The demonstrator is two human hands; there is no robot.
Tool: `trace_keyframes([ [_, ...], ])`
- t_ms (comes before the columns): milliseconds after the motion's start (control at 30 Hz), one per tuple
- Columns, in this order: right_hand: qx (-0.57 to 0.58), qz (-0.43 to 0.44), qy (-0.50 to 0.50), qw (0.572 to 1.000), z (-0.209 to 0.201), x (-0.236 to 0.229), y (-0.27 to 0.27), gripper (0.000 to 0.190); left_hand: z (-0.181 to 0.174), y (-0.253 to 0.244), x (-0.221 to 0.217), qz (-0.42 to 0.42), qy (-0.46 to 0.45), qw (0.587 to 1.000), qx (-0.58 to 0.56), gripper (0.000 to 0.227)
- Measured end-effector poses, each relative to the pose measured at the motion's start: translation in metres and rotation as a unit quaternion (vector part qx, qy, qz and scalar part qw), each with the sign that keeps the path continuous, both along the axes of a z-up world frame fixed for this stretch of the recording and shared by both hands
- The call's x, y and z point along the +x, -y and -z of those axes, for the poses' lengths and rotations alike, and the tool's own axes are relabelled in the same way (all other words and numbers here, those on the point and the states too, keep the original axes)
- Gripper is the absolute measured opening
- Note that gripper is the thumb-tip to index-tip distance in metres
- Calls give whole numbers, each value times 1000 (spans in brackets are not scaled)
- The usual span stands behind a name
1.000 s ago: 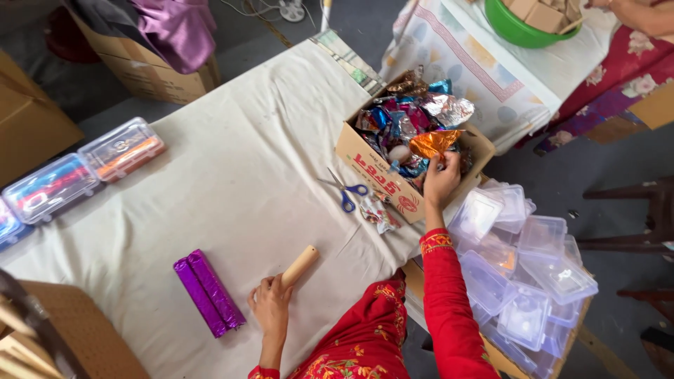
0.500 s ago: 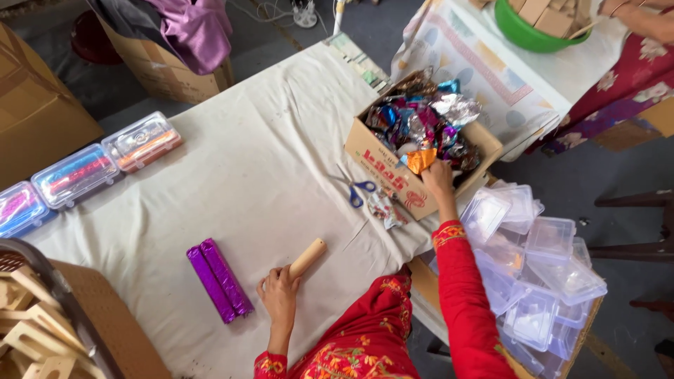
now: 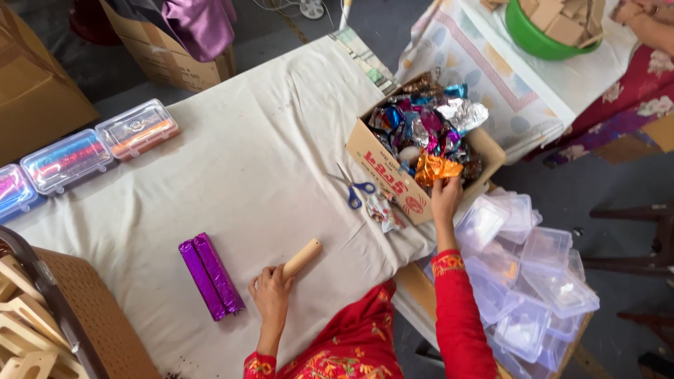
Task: Packaging decorative cylindrical ornaments or bangles into plastic storage boxes.
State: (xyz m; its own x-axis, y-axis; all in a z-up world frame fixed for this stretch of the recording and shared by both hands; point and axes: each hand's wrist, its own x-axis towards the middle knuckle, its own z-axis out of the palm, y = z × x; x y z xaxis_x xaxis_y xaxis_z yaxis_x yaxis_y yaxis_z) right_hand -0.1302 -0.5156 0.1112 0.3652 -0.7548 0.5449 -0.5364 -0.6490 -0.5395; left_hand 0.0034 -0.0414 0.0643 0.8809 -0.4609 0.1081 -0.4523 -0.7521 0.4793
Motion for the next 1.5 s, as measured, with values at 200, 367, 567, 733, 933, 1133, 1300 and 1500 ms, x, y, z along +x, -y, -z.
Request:
trace_keyframes([
  [200,-47,12,13,999,7,-5,1,43,0,1,-5,-14,-8,1000,-17,44],
  [367,-29,20,-6,999,-5,-3,-8,24,-3,3,-5,-17,-14,1000,2,45],
  [567,-67,20,27,997,-38,6,-25,14,-2,5,-3,-9,3,1000,0,46],
  [733,-23,41,107,993,-48,9,-32,34,-4,3,-2,2,-12,1000,16,45],
  [933,-72,92,49,992,-44,9,-28,59,-4,2,-2,10,-6,1000,3,45],
  [1133,-60,118,37,990,-42,9,-27,74,-5,1,3,23,11,1000,-5,43],
  [1300,-30,112,10,993,-27,4,-17,77,1,-3,0,21,23,1000,1,45],
  [1500,38,97,-68,992,2,-12,86,74,40,5,11,-5,36,999,-13,45],
])
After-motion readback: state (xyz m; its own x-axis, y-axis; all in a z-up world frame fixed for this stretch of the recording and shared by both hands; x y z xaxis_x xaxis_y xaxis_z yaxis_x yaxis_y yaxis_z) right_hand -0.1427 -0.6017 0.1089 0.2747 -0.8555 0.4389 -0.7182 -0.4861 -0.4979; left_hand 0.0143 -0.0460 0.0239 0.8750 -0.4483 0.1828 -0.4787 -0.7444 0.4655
